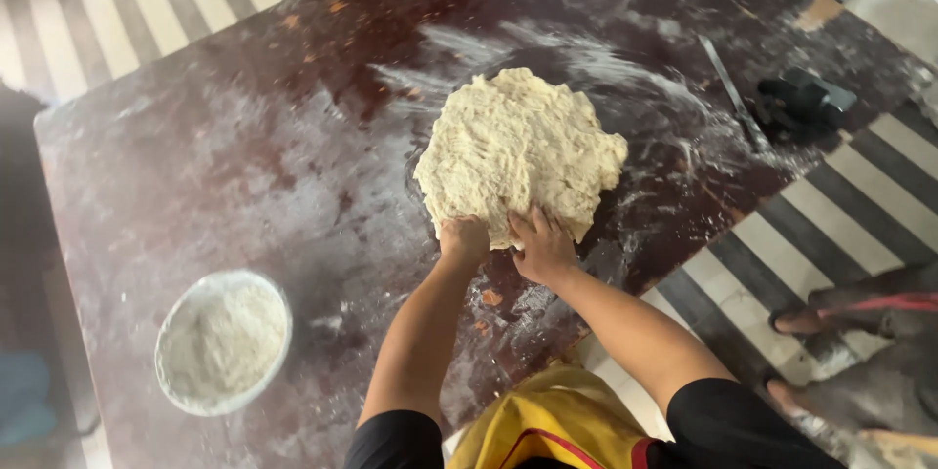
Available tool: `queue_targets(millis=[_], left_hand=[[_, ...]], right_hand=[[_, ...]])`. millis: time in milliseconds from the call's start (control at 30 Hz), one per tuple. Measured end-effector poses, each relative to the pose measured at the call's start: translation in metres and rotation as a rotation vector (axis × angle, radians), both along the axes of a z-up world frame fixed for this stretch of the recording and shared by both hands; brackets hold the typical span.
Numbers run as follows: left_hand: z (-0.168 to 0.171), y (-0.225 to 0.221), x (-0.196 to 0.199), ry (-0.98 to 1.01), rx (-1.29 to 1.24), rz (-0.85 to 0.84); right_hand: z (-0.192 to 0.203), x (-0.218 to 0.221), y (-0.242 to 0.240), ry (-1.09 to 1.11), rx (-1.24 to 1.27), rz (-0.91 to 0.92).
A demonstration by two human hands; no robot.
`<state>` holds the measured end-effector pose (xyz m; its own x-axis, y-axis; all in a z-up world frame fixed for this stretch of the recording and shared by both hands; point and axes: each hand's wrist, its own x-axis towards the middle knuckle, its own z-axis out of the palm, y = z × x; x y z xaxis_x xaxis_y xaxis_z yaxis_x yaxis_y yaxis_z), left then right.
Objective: The person is kneading a large batch of dough on a wooden table in a bakery.
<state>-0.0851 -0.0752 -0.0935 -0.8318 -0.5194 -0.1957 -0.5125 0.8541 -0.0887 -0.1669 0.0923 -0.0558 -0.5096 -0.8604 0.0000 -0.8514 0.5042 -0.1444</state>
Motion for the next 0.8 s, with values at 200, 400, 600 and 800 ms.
queue_targets(millis=[200, 400, 600, 800], left_hand=[[-0.001, -0.003, -0.016, 0.009, -0.034, 0.007], [0.028, 0.0, -0.011, 0.059, 0.082, 0.121], [0.023, -0.001, -0.008, 0.148, 0.066, 0.152], [0.024, 0.007, -0.011, 0.213, 0.059, 0.262]], right_hand=[[0.023, 0.0, -0.017, -0.12, 0.034, -0.064], [-0.026, -0.033, -0.054, -0.085, -0.009, 0.013], [0.029, -0.036, -0.075, 0.001, 0.247, 0.072], [0.026, -0.026, -0.13, 0.029, 0.544, -0.004]])
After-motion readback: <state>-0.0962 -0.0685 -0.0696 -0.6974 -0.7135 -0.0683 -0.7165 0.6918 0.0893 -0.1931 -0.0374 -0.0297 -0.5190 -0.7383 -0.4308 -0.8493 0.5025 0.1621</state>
